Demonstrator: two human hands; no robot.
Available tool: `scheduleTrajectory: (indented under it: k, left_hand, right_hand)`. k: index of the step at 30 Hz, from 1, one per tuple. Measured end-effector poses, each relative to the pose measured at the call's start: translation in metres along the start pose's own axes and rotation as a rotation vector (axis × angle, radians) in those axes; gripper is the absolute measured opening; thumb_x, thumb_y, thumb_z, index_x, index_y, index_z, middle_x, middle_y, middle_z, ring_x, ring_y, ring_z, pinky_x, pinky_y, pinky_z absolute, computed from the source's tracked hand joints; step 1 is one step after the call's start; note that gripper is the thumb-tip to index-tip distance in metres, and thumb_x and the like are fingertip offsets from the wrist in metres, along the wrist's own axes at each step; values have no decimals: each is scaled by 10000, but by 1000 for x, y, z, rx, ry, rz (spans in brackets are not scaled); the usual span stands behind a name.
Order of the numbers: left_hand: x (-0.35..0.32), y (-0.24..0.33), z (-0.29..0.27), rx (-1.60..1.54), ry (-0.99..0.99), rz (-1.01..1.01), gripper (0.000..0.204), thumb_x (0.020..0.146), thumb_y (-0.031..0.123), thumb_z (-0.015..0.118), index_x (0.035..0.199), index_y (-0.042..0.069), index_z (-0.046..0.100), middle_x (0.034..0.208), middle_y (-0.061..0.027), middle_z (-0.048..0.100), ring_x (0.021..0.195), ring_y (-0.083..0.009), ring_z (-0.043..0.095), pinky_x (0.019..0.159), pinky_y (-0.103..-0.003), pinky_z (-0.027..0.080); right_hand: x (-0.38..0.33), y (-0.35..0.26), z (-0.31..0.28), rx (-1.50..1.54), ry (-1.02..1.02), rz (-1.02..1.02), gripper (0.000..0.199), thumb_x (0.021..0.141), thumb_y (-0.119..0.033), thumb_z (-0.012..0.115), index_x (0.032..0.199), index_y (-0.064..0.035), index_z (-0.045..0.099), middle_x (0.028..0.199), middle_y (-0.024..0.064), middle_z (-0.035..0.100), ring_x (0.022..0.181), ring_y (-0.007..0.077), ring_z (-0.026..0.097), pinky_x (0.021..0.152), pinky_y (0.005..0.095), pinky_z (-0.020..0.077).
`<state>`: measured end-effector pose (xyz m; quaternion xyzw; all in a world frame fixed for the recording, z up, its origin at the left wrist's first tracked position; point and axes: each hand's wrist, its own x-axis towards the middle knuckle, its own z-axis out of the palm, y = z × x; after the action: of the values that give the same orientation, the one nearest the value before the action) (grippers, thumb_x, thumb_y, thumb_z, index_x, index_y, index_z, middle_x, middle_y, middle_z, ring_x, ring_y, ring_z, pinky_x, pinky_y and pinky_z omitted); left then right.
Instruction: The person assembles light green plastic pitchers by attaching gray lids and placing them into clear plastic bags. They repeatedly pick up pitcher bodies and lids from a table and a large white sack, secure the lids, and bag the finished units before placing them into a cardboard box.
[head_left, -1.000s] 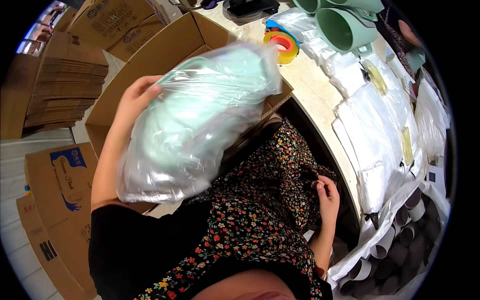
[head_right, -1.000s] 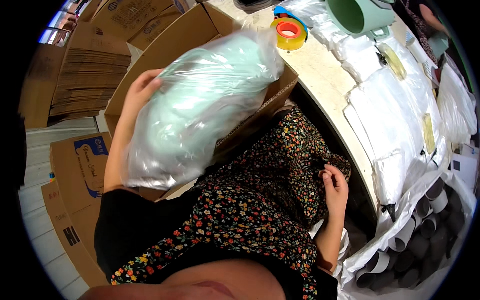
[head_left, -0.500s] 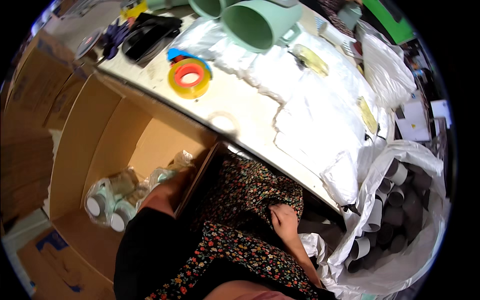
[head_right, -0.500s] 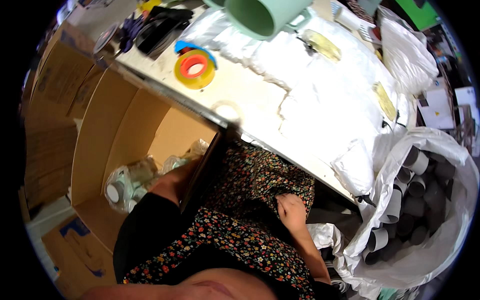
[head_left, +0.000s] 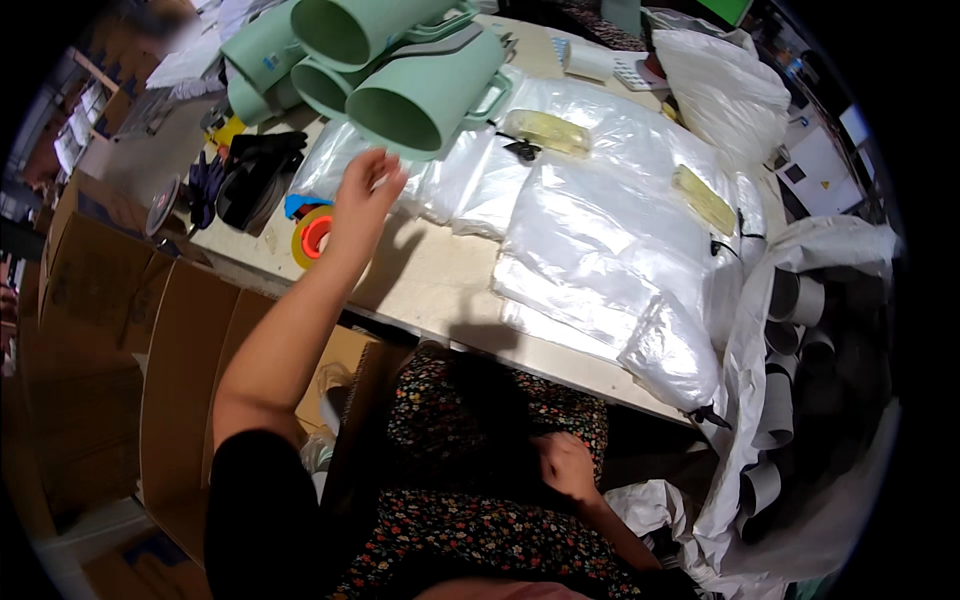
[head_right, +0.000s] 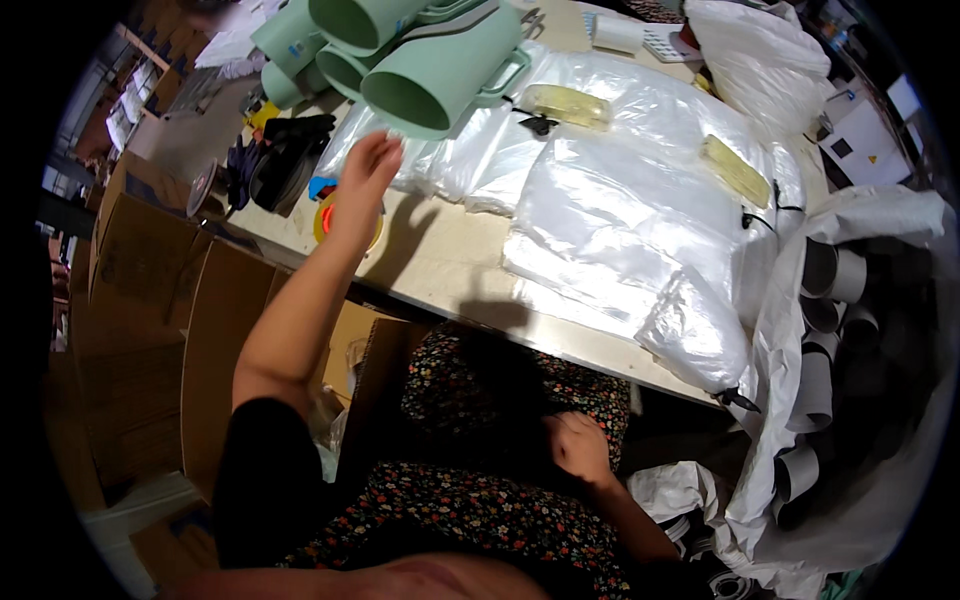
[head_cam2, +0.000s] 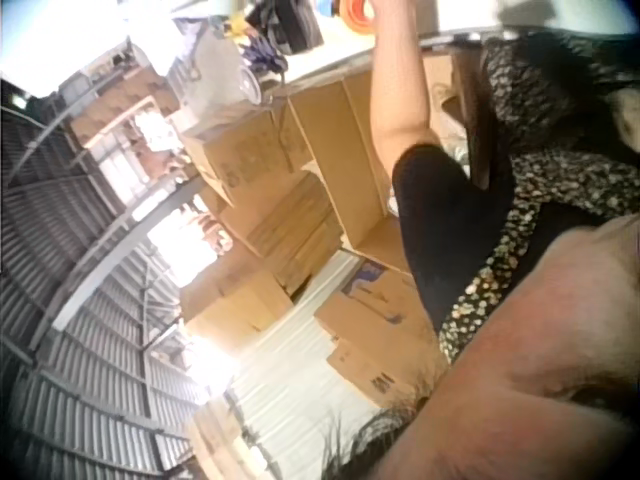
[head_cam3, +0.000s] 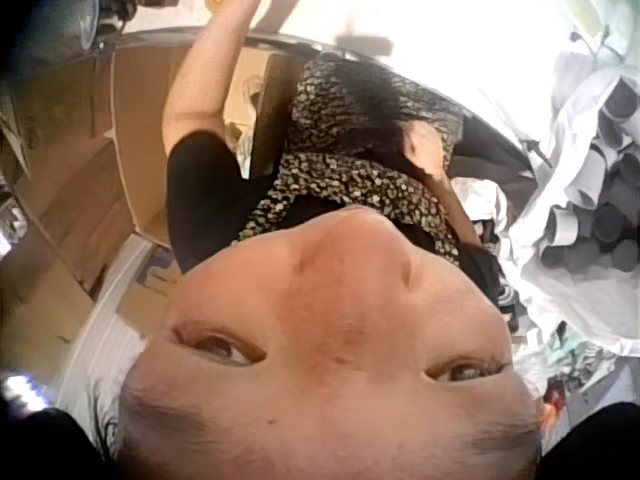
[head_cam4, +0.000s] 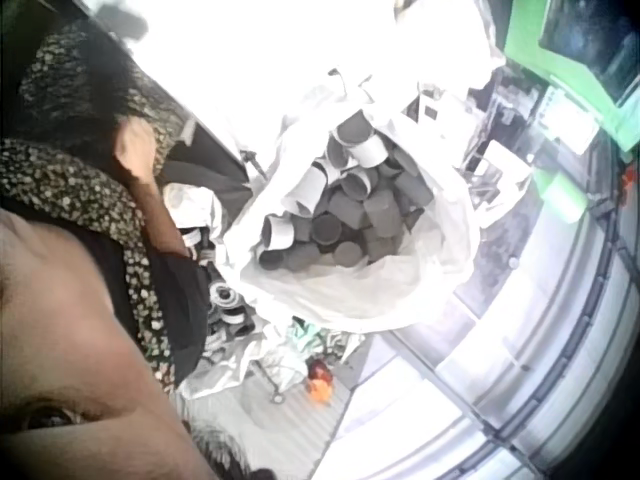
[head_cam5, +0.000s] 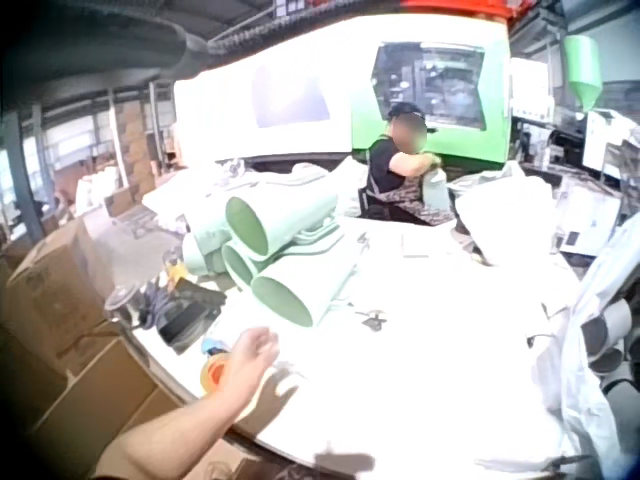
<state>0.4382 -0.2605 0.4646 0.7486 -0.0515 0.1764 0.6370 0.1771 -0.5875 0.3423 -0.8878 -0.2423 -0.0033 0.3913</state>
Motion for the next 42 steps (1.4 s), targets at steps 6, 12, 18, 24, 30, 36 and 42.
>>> scheduleTrajectory:
  k: [6,12,18,24,30,36,42]
  left_hand:
    - [97,-41,61,33,215,-253,375,839,166,621,1126,-43,499,1061,-99,589,971,-179,527,817,-296,411]
    - [-28,44,22,-300,-11,-261,384,872,135,576,1208,-4,453,1170,-110,537,1084,-218,511,941,-348,403]
    - [-102,100,-36,88,-431,-114,350,898,274,560,1114,-1,540,991,-33,586,894,-124,532,798,-260,411]
    - [-140,83,70,574,-714,252,433,846,113,550,1266,39,473,1308,-122,438,1205,-218,409,979,-330,340]
    - [-186,69,42,240,-285,-112,674,814,118,604,1398,59,273,1426,-156,296,1257,-268,360,1036,-362,293]
    - [-273,80,34,272,-266,-393,855,739,183,706,1416,74,193,1287,-172,433,1140,-274,463,973,-365,371]
    - [-263,54,8,-613,-94,-852,254,888,210,577,1113,115,507,829,24,521,597,-65,483,471,-193,407]
  right_hand:
    - [13,-16,-7,181,42,-24,195,737,-40,592,929,-52,626,814,102,607,757,300,585,662,372,485]
    - [-13,2,-5,300,216,104,159,750,-42,600,906,-36,625,844,124,621,787,299,602,693,360,494]
    - [-42,48,18,934,774,368,176,893,-100,518,1041,-10,548,870,34,579,770,119,549,705,245,454]
    - [-94,28,-75,497,960,470,205,828,-79,598,1030,-45,582,915,19,568,774,87,523,688,218,435]
    - [-205,68,-255,-817,655,655,703,645,-118,718,1292,-130,442,1370,182,345,1254,367,328,1036,410,287]
    - [-262,156,-297,-591,423,869,759,589,-166,769,1282,-160,460,1258,241,425,1144,383,434,970,437,370]
    - [-195,28,-248,-775,795,454,644,657,-183,773,1225,-52,498,1186,170,466,1076,313,476,904,390,406]
